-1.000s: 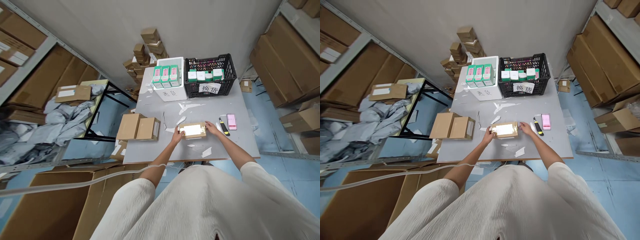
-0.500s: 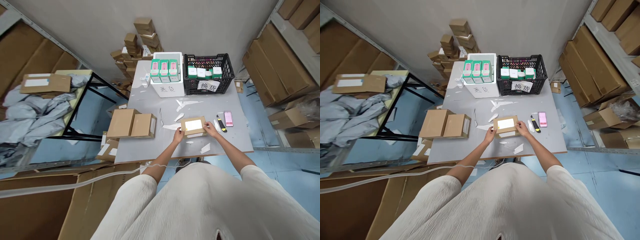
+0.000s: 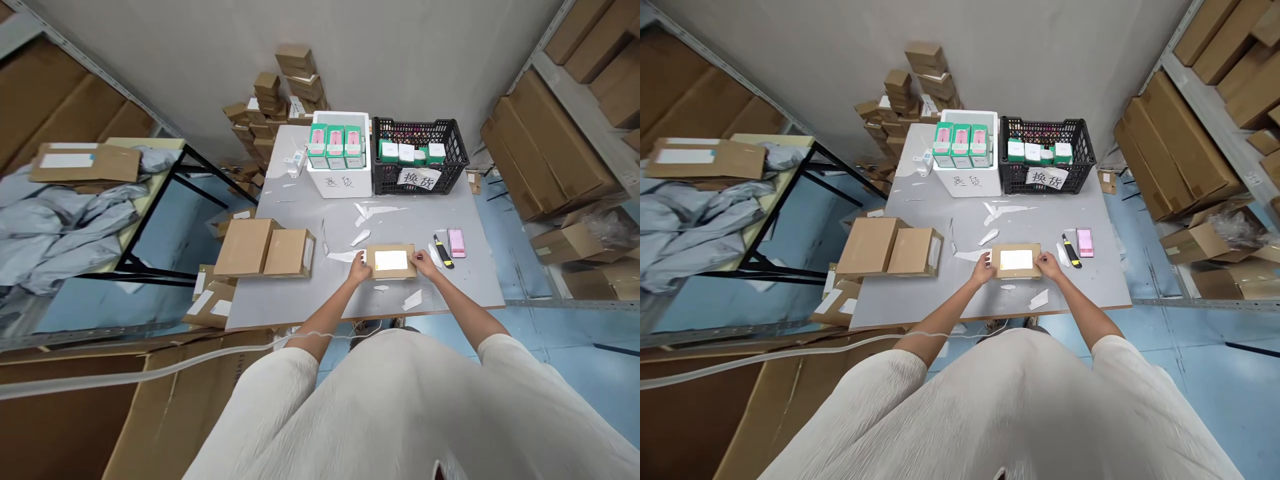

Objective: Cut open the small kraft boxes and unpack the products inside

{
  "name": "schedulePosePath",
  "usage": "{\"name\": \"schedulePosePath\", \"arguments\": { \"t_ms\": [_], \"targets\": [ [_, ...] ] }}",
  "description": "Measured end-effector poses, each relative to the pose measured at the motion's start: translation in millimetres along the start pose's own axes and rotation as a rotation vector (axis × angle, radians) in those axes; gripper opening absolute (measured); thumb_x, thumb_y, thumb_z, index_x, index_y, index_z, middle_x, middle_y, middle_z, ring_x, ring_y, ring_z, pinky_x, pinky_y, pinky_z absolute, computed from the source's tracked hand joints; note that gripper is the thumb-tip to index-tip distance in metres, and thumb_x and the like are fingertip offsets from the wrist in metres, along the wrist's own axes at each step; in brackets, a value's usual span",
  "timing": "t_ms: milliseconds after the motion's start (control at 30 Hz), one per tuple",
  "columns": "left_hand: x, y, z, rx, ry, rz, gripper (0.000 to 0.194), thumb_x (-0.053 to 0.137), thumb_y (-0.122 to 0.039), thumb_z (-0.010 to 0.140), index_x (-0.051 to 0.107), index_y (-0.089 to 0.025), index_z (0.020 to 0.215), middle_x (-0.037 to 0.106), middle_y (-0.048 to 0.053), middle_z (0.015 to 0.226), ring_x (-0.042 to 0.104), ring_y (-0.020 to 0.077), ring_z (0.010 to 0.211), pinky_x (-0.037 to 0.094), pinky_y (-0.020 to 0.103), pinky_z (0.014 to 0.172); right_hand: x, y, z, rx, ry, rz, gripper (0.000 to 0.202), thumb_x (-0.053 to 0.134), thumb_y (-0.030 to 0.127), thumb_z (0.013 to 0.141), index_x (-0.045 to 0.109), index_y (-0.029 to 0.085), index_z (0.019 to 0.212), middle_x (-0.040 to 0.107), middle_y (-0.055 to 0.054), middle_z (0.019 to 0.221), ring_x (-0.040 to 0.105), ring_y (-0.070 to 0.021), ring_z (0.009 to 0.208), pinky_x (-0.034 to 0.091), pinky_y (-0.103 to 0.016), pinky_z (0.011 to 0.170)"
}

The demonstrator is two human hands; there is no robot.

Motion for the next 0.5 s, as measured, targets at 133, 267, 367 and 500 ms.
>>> {"name": "schedulePosePath", "arguments": {
  "t_ms": [133, 267, 367, 500],
  "targets": [
    [7.5, -19.7, 9.6, -0.069, 0.066, -0.101, 0.089, 0.076, -0.020, 0.081, 0.042, -0.027, 0.163, 0.066, 0.015, 0.147, 0.068, 0.0279, 0.130, 0.056, 0.040, 0.106, 4.5, 5.8, 11.7, 0.106, -0.036, 0.066, 0.044, 0.069, 0.049, 0.080, 0.060, 0.027, 0.117, 0.074, -0.006, 0.115, 0.069, -0.0254, 0.108, 0.057, -0.042, 0.101],
    [7.9, -39.2, 10.8, -0.056, 0.047, -0.164, 0.086, 0.076, -0.024, 0.084, 0.043, -0.027, 0.163, 0.069, 0.014, 0.144, 0.073, 0.0262, 0.123, 0.057, 0.041, 0.105, 4.0, 20.0, 11.2, 0.092, -0.032, 0.049, 0.062, 0.068, 0.051, 0.083, 0.059, 0.027, 0.139, 0.074, -0.010, 0.128, 0.071, -0.0269, 0.111, 0.059, -0.042, 0.100],
    [1.4, -56.9, 8.1, 0.029, 0.006, -0.213, 0.078, 0.076, -0.024, 0.086, 0.049, -0.026, 0.160, 0.067, 0.015, 0.147, 0.072, 0.0261, 0.123, 0.057, 0.040, 0.105, -8.7, 32.2, 9.2, 0.015, -0.086, 0.026, 0.067, 0.065, 0.056, 0.086, 0.056, 0.027, 0.146, 0.072, -0.011, 0.134, 0.070, -0.0264, 0.116, 0.058, -0.040, 0.103],
    [-4.1, -67.9, 1.2, 0.104, -0.053, -0.229, 0.067, 0.073, -0.027, 0.092, 0.052, -0.022, 0.155, 0.072, 0.012, 0.131, 0.071, 0.0243, 0.119, 0.055, 0.039, 0.106, -25.7, 33.9, 5.2, 0.001, -0.162, 0.044, 0.073, 0.063, 0.061, 0.088, 0.054, 0.024, 0.150, 0.071, -0.014, 0.135, 0.070, -0.0281, 0.118, 0.057, -0.042, 0.104]
  ]
}}
Point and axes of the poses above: each hand's wrist, its own z-axis towards the middle knuckle, its own x-axis out of the palm, y = z × x, the point moved 8 cm from there along z, towards the middle knuckle
